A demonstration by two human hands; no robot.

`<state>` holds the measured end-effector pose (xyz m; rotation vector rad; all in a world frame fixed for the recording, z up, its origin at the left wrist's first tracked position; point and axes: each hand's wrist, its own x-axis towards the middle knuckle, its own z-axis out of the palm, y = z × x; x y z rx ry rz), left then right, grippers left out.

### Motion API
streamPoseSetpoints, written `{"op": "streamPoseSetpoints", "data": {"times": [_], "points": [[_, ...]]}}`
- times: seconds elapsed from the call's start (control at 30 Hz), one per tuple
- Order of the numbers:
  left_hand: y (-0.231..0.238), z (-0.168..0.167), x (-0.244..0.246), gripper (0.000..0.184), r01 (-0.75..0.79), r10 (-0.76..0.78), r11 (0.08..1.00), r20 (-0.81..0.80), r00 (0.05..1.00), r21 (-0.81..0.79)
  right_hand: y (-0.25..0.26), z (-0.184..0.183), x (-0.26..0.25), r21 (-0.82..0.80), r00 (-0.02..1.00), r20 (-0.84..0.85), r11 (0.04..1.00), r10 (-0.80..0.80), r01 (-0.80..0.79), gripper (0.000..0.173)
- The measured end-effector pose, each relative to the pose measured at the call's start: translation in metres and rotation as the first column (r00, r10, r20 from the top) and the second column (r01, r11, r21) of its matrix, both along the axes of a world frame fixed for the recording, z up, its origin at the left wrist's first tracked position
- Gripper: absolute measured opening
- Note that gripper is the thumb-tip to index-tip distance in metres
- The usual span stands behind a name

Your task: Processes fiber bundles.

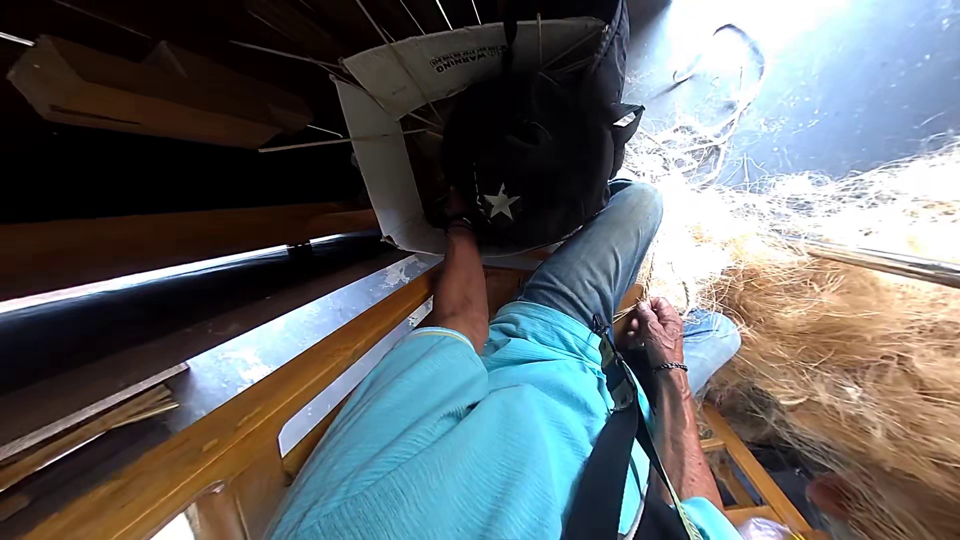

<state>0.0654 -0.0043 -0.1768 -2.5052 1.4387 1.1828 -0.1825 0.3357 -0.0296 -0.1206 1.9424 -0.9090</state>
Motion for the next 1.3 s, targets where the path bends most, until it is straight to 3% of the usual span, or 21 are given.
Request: {"op": "streamPoseSetpoints", "data": {"times": [0.03, 0.1, 0.17, 0.2, 0.27, 0.37, 0.5, 0.63, 0.83, 0.9, 1.0, 1.1, 1.17, 1.23, 1.3], "points": [[-0.009, 0.009, 0.003, 0.057, 0.039, -0.041, 0.994, 0.009, 0.999, 0.103, 0.0, 0.0, 0.0, -0.006, 1.0, 0.0, 1.0, -0.002, 0.002, 0.014], [-0.012, 0.035, -0.002, 0.048, 0.003, -0.008, 0.992, 0.039, 0.999, 0.125, 0.002, -0.001, 0.001, -0.016, 1.0, 0.004, 1.0, -0.002, 0.002, 0.014], [-0.006, 0.054, -0.008, 0.051, -0.273, 0.27, 0.961, -0.063, 0.961, -0.046, 0.003, -0.003, 0.002, -0.015, 1.0, -0.007, 1.0, 0.0, -0.001, 0.014], [-0.003, 0.058, -0.009, 0.049, -0.328, 0.31, 0.932, -0.128, 0.942, -0.155, 0.003, -0.003, 0.002, -0.017, 1.0, -0.01, 1.0, 0.003, -0.004, 0.014], [0.001, 0.077, -0.011, 0.045, -0.255, 0.163, 0.902, -0.272, 0.949, -0.349, 0.005, -0.003, 0.003, -0.022, 1.0, -0.02, 1.0, 0.008, -0.008, 0.014], [-0.005, 0.114, -0.025, 0.039, -0.01, -0.268, 0.8, -0.373, 0.888, -0.6, 0.007, -0.003, 0.003, -0.038, 0.999, -0.031, 0.999, 0.012, -0.013, 0.013], [-0.03, 0.157, -0.055, 0.034, 0.405, -0.703, 0.602, -0.217, 0.677, -0.688, 0.011, -0.004, 0.002, -0.036, 0.998, -0.045, 0.999, 0.031, -0.033, 0.014], [-0.046, 0.179, -0.074, 0.037, 0.718, -0.884, 0.416, -0.063, 0.463, -0.558, 0.009, 0.002, 0.004, 0.026, 0.997, -0.023, 0.997, 0.068, -0.067, 0.02], [-0.06, 0.182, -0.07, 0.034, 0.762, -0.924, 0.365, -0.105, 0.369, -0.534, 0.014, -0.002, 0.003, 0.011, 0.998, 0.04, 0.999, 0.053, -0.054, 0.028], [-0.059, 0.184, -0.077, 0.032, 0.798, -0.923, 0.364, -0.069, 0.38, -0.481, 0.015, 0.002, 0.002, -0.002, 0.998, 0.047, 0.999, 0.043, -0.043, 0.029], [-0.045, 0.189, -0.084, 0.034, 0.759, -0.86, 0.471, -0.043, 0.508, -0.451, 0.018, 0.003, 0.002, -0.051, 0.999, 0.043, 0.998, 0.025, -0.023, 0.028], [-0.031, 0.187, -0.085, 0.038, 0.671, -0.76, 0.545, 0.043, 0.649, -0.503, 0.029, -0.009, 0.006, -0.176, 0.997, 0.047, 0.982, -0.068, 0.075, 0.023], [-0.015, 0.2, -0.088, 0.039, 0.601, -0.703, 0.53, 0.087, 0.706, -0.598, 0.034, -0.009, 0.005, -0.27, 0.982, 0.061, 0.944, -0.178, 0.188, 0.022], [0.013, 0.221, -0.098, 0.039, 0.543, -0.698, 0.497, 0.06, 0.714, -0.677, 0.035, 0.002, 0.004, -0.342, 0.943, 0.118, 0.879, -0.312, 0.333, 0.019], [0.046, 0.241, -0.113, 0.036, 0.53, -0.779, 0.441, -0.016, 0.626, -0.725, 0.034, 0.015, 0.002, -0.387, 0.9, 0.152, 0.813, -0.409, 0.435, 0.019]]}}
